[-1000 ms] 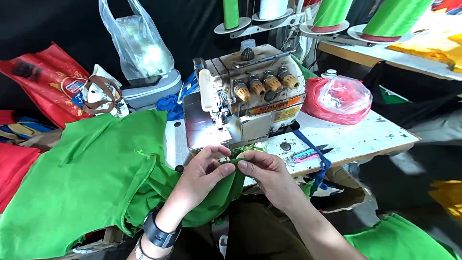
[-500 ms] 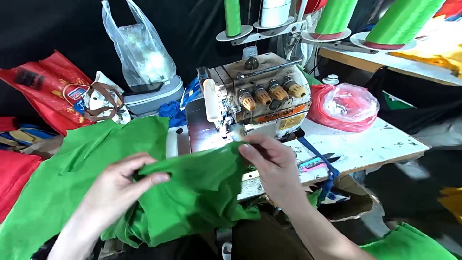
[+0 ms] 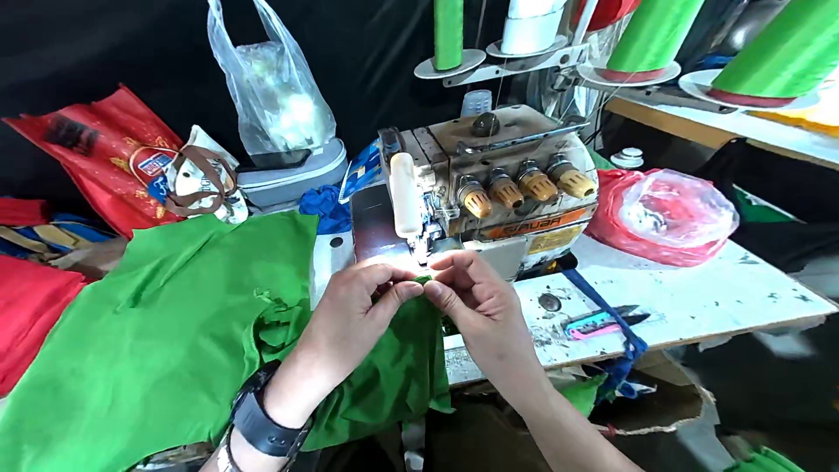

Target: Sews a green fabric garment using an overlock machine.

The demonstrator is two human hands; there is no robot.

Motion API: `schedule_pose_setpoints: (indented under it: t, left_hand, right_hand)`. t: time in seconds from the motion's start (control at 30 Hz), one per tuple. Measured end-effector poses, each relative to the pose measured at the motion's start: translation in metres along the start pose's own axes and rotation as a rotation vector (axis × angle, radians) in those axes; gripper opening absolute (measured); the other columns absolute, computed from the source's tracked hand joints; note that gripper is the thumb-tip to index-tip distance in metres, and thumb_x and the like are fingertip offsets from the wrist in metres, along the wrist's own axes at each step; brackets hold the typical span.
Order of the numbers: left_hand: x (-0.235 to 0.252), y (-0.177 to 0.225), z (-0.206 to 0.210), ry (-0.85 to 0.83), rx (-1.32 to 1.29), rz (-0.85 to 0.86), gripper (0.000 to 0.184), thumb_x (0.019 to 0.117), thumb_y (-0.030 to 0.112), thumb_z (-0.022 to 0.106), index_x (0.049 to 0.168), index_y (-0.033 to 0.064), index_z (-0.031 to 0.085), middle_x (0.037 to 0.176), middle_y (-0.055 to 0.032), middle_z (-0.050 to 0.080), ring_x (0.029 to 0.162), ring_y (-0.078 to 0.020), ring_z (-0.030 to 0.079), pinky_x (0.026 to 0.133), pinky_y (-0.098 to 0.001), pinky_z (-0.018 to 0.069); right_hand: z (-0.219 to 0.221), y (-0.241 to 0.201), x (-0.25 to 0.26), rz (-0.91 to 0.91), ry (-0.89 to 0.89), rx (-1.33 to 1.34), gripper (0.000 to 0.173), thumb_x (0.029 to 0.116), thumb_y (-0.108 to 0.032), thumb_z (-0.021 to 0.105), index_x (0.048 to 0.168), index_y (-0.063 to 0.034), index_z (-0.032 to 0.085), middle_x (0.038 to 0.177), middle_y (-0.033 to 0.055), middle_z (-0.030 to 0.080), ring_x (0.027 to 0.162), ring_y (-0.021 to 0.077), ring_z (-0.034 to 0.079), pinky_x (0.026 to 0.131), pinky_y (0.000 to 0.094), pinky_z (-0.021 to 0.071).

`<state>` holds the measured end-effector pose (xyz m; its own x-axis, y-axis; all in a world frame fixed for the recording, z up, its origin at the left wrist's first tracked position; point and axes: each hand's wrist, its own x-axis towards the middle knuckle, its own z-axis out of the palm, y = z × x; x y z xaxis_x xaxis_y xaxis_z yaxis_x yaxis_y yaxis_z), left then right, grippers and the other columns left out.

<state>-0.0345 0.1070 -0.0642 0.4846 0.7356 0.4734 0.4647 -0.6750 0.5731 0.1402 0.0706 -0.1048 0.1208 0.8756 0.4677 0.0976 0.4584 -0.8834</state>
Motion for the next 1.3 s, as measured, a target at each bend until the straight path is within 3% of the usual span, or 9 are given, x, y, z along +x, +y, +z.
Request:
schedule_pose_setpoints:
  t: [0.2, 0.33, 0.53, 0.63, 0.77, 0.9, 1.0, 1.17, 1.3]
  left_hand:
    - [0.004, 0.007, -0.002, 0.013, 0.027, 0.061, 0.014, 0.097, 0.022, 0.068, 0.1, 0.0104, 0.076, 0.09, 0.006, 0.069, 0.079, 0.0021, 0.063, 0.07, -0.0125, 0.0522]
    - [0.008, 0.02, -0.016, 0.007, 0.005, 0.025, 0.012, 0.0974, 0.017, 0.067, 0.098, 0.0097, 0.076, 0.087, 0.0055, 0.066, 0.072, 0.0018, 0.059, 0.063, -0.0113, 0.05]
    - [0.007, 0.011, -0.003, 0.011, 0.041, -0.112, 0.011, 0.0986, 0.019, 0.066, 0.094, 0.0126, 0.074, 0.088, 0.0056, 0.067, 0.072, 0.0012, 0.062, 0.061, -0.013, 0.0509]
    - [0.004, 0.017, 0.0, -0.004, -0.058, -0.215, 0.011, 0.0995, 0.021, 0.065, 0.095, 0.0141, 0.073, 0.085, 0.007, 0.066, 0.064, 0.0003, 0.058, 0.055, -0.0133, 0.0475]
    - [0.001, 0.018, 0.0, 0.014, -0.101, -0.176, 0.012, 0.0999, 0.021, 0.064, 0.098, 0.0148, 0.074, 0.088, 0.0088, 0.067, 0.061, 0.0019, 0.054, 0.053, -0.012, 0.0442]
    - [0.006, 0.012, 0.005, 0.004, -0.049, -0.191, 0.012, 0.0996, 0.021, 0.065, 0.093, 0.015, 0.073, 0.083, 0.0081, 0.065, 0.061, 0.0004, 0.053, 0.053, -0.0135, 0.0427]
    - [0.009, 0.011, 0.007, 0.016, -0.001, -0.162, 0.012, 0.0988, 0.02, 0.066, 0.091, 0.0144, 0.073, 0.081, 0.0081, 0.064, 0.06, 0.0009, 0.052, 0.052, -0.0133, 0.0413]
    - [0.014, 0.007, 0.013, 0.018, 0.08, -0.093, 0.016, 0.0996, 0.02, 0.064, 0.088, 0.0136, 0.071, 0.074, 0.0086, 0.059, 0.063, 0.0024, 0.052, 0.055, -0.0127, 0.0418]
    - [0.01, 0.013, 0.008, 0.031, -0.027, -0.175, 0.013, 0.1017, 0.022, 0.062, 0.097, 0.0137, 0.071, 0.079, 0.0082, 0.063, 0.062, 0.0023, 0.053, 0.054, -0.0119, 0.0435]
  right_hand:
    - [0.002, 0.002, 0.001, -0.112, 0.028, -0.002, 0.016, 0.1008, -0.013, 0.062, 0.116, -0.0092, 0.06, 0.084, -0.0044, 0.064, 0.071, 0.0, 0.063, 0.064, 0.0132, 0.0539]
    - [-0.002, 0.012, -0.012, -0.071, -0.103, 0.059, 0.043, 0.0942, -0.019, 0.073, 0.133, -0.014, 0.054, 0.091, -0.0044, 0.069, 0.077, 0.0047, 0.069, 0.067, 0.0206, 0.06]
    - [-0.001, 0.038, -0.038, 0.011, 0.007, 0.141, 0.032, 0.0879, -0.012, 0.077, 0.117, -0.0155, 0.064, 0.086, -0.0028, 0.072, 0.075, 0.0058, 0.07, 0.071, 0.0202, 0.0604]
    - [-0.01, 0.03, -0.043, -0.035, 0.024, 0.099, 0.025, 0.0924, -0.014, 0.073, 0.116, -0.0146, 0.064, 0.089, -0.004, 0.071, 0.079, 0.0033, 0.07, 0.074, 0.018, 0.0596]
    - [-0.02, 0.023, -0.043, -0.177, -0.059, 0.002, 0.022, 0.1029, -0.014, 0.059, 0.125, -0.0124, 0.059, 0.096, -0.0031, 0.07, 0.085, -0.0004, 0.067, 0.078, 0.0152, 0.0574]
    - [-0.012, 0.034, -0.044, 0.015, -0.089, 0.16, 0.036, 0.0995, -0.019, 0.066, 0.133, -0.0165, 0.054, 0.094, -0.0022, 0.07, 0.085, 0.0071, 0.071, 0.078, 0.0221, 0.0609]
    - [-0.006, 0.038, -0.048, 0.042, -0.062, 0.185, 0.033, 0.0965, -0.012, 0.069, 0.127, -0.0141, 0.055, 0.096, -0.0008, 0.07, 0.086, 0.008, 0.071, 0.078, 0.022, 0.0612]
    - [-0.012, 0.032, -0.047, -0.057, -0.021, 0.133, 0.015, 0.0987, -0.021, 0.067, 0.111, -0.0138, 0.063, 0.094, -0.0049, 0.071, 0.087, 0.0017, 0.069, 0.08, 0.0183, 0.0593]
    - [-0.016, 0.043, -0.04, 0.034, -0.011, 0.231, 0.021, 0.0887, -0.014, 0.077, 0.106, -0.0159, 0.066, 0.09, -0.0023, 0.071, 0.08, 0.0057, 0.07, 0.075, 0.0205, 0.0604]
